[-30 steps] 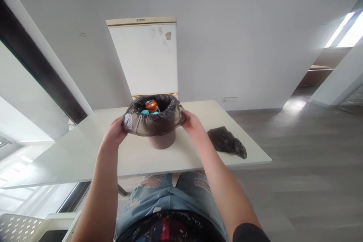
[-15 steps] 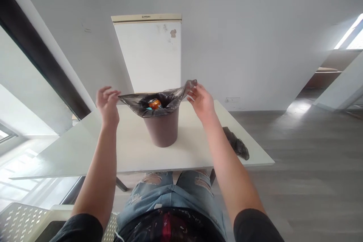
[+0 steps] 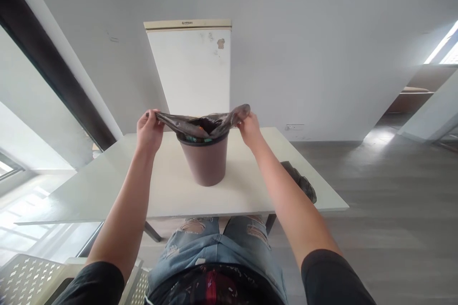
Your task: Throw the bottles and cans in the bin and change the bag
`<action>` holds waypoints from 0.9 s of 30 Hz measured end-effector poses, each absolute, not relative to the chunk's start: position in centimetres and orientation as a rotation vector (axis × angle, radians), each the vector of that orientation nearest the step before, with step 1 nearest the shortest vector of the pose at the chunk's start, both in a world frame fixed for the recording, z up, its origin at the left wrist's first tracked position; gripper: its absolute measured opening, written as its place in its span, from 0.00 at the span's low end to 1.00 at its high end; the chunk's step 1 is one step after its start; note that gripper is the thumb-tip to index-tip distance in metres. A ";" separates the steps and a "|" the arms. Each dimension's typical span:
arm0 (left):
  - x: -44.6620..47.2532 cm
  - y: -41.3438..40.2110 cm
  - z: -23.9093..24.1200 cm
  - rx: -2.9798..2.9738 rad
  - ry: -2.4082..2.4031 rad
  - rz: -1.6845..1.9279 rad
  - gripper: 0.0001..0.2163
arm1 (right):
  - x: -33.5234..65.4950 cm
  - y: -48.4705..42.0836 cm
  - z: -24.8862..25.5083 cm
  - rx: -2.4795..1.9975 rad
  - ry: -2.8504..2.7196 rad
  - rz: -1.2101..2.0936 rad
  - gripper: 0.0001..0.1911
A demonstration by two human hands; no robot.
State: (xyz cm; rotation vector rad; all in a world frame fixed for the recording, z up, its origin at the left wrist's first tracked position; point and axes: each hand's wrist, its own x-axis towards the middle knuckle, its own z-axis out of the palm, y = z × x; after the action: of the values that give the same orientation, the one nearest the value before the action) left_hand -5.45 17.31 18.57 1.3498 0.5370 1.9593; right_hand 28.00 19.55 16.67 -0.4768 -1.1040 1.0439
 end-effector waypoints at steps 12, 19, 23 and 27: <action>-9.0 19.7 15.1 1.100 0.781 2.373 0.19 | 30.1 20.3 14.7 -0.469 -0.883 0.938 0.15; -7.6 18.8 9.6 1.350 0.692 1.729 0.39 | 31.6 20.1 9.6 -0.569 -1.051 1.175 0.23; -5.4 18.7 9.0 1.582 0.595 1.496 0.45 | 30.5 20.8 8.0 -0.675 -1.373 1.258 0.35; -3.7 19.9 11.9 1.563 0.644 1.664 0.35 | 29.1 21.1 10.9 -0.634 -1.420 1.074 0.32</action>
State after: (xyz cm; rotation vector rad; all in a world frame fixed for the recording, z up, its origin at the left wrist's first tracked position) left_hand -3.72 19.91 11.93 1.5626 0.6437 1.6637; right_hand 29.11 21.10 10.86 -0.6336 -1.4200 1.0744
